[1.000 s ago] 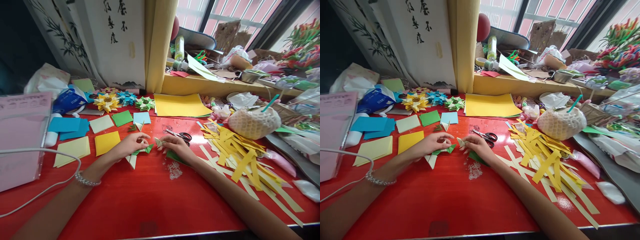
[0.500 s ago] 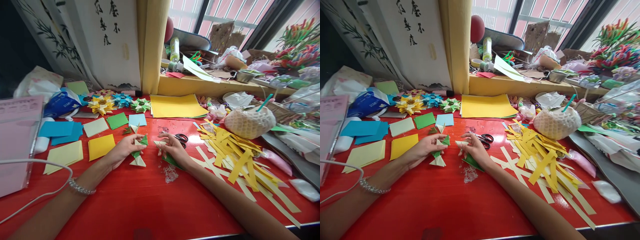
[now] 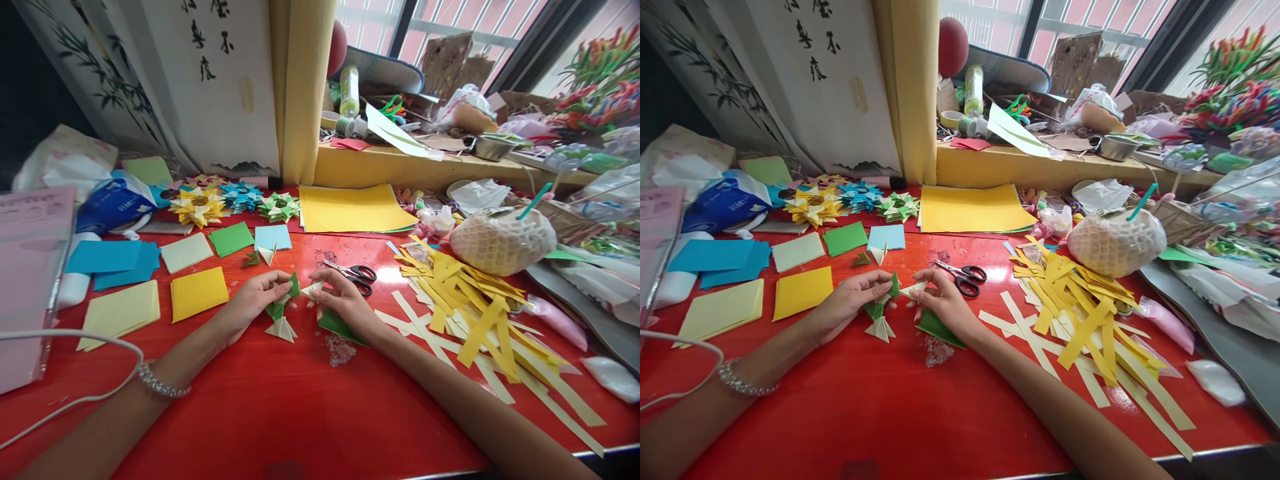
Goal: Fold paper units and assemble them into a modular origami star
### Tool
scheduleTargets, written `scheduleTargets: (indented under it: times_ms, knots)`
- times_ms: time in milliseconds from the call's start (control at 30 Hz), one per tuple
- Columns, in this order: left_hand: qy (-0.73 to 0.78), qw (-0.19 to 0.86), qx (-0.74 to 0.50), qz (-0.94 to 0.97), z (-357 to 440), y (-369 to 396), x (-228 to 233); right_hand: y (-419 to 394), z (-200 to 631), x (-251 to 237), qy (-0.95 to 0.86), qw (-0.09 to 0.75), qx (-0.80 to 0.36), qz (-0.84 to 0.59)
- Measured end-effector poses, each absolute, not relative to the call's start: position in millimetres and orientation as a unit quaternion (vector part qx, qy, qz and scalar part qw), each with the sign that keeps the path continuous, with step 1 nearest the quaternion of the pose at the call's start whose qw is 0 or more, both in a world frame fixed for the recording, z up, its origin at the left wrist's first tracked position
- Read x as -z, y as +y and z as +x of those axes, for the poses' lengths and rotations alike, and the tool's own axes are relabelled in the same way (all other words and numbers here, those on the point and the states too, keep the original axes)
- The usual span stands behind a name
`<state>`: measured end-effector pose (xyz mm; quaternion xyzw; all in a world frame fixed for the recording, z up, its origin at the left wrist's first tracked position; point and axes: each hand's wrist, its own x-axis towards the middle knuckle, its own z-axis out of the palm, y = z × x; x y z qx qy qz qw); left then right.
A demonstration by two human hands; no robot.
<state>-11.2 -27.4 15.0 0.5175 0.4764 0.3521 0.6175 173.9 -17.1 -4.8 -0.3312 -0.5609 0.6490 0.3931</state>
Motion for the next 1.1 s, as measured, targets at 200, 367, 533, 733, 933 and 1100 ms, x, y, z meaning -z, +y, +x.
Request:
scheduleTargets:
  times_ms: [200, 367, 533, 733, 933, 1100]
  knots:
    - [0.477, 0.592, -0.361, 0.54, -11, -26, -12, -16, 173, 3, -0.545, 0.411, -0.648, -0.339]
    - [0.462, 0.614, -0.377, 0.517, -11, -26, -14, -19, 174, 4, -0.57, 0.383, -0.647, -0.33]
    - [0.456, 0.615, -0.385, 0.516, -10, -28, -17, -26, 173, 0, -0.608, 0.342, -0.622, -0.357]
    - [0.437, 0.613, -0.391, 0.529, -9, -30, -19, -31, 174, -4, -0.628, 0.34, -0.595, -0.37]
    - [0.426, 0.638, -0.383, 0.515, -9, -31, -20, -34, 175, -4, -0.637, 0.344, -0.582, -0.371]
    - [0.419, 0.649, -0.376, 0.512, -8, -32, -21, -34, 174, -5, -0.651, 0.337, -0.57, -0.372]
